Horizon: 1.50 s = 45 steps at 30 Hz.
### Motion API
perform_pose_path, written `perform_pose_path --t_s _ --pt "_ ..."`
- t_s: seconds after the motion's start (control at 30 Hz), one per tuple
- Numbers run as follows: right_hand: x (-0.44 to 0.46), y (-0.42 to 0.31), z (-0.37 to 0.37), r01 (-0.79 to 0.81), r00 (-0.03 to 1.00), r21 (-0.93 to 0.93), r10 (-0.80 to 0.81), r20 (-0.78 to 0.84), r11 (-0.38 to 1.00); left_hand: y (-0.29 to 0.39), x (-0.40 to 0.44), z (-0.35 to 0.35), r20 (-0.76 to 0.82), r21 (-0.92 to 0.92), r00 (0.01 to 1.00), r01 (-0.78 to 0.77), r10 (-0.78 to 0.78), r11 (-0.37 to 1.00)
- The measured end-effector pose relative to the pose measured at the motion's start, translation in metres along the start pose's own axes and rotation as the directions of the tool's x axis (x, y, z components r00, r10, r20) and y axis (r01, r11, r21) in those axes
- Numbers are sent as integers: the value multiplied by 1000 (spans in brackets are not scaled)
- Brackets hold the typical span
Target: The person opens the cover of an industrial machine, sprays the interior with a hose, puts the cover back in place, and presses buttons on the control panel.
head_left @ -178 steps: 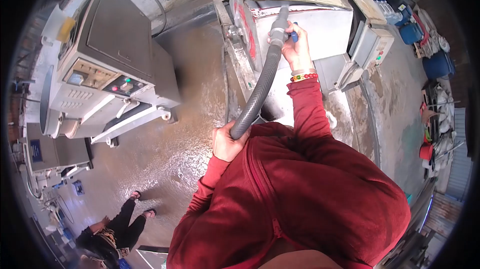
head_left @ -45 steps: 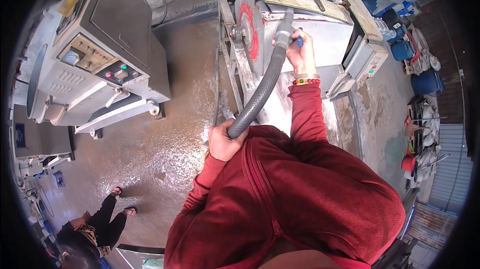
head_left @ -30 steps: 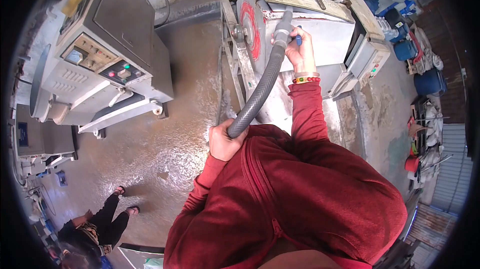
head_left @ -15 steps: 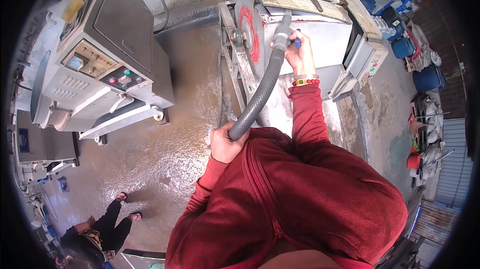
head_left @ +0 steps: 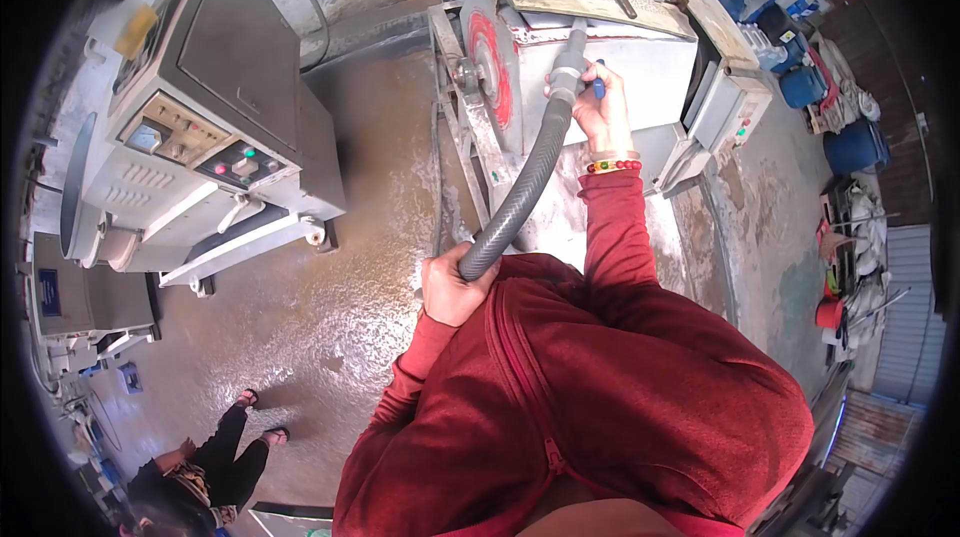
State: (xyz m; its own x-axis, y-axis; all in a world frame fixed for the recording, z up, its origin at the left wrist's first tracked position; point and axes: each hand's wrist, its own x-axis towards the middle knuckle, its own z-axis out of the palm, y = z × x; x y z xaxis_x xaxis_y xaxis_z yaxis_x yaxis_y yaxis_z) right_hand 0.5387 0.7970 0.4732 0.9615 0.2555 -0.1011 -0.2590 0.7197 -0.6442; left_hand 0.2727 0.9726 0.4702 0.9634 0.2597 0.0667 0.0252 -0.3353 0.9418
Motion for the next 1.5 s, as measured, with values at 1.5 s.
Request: perform_pose_path --t_s 1.5 --pt "16 14 2 -115 992 -1 115 54 993 7 -13 16 -113 29 993 38 -35 999"
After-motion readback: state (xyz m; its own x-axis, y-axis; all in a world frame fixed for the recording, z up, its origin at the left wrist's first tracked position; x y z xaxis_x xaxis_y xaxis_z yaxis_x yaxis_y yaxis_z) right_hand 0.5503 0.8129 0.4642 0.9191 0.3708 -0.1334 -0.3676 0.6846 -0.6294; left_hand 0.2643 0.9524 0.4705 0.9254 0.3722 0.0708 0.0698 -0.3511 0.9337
